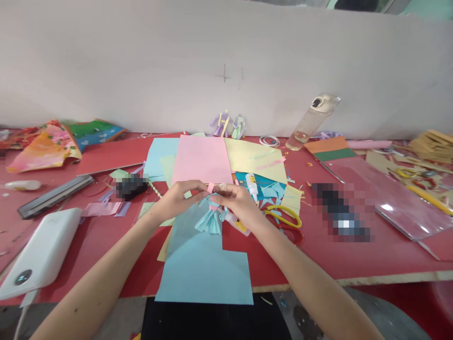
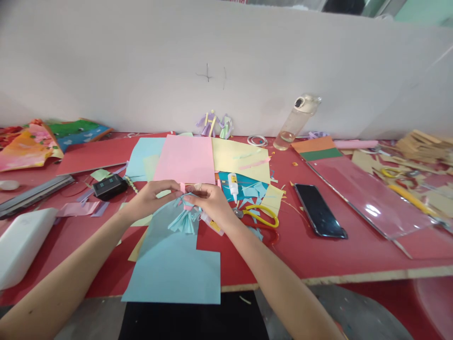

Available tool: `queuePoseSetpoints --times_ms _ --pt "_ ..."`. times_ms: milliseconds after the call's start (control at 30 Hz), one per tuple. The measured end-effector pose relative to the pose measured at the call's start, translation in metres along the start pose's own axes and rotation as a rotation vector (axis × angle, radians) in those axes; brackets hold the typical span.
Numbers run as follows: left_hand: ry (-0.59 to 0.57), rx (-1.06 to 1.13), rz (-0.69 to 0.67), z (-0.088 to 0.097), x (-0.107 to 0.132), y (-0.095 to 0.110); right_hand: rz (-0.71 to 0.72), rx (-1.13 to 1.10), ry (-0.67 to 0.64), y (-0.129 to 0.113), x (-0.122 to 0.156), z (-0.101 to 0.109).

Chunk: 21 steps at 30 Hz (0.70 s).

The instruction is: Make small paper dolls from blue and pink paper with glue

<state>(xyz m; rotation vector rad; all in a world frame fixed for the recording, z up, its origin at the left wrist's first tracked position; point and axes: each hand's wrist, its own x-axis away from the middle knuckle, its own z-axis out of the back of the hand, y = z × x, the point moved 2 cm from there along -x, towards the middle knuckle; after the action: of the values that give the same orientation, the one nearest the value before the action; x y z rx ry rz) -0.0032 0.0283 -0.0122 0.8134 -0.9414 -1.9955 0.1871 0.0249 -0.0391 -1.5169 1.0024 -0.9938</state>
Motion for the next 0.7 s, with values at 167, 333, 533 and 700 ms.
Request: queuePoseSetpoints --times_ms 167,333,533,700 --pt "0.0 -0.012 -0.004 0.0009 0.0002 0.0013 0.003 0.013 -0.009 -0.0017 0.0012 -0.0012" --pt "-0.014 0.015 -0.017 0.0008 -0.0003 0.0012 0.001 0.036 -0.019 -0.0036 0.0011 -0.0013" --pt "-0.014 0.017 -0.001 0.0024 -0.0003 -0.0018 0.008 0.051 -0.035 -0.0049 0.0005 -0.0013" --pt "-0.012 0.012 0.01 0.0025 0.0004 -0.0016 0.009 0.051 -0.041 -0.0031 0.0002 -0.0008"
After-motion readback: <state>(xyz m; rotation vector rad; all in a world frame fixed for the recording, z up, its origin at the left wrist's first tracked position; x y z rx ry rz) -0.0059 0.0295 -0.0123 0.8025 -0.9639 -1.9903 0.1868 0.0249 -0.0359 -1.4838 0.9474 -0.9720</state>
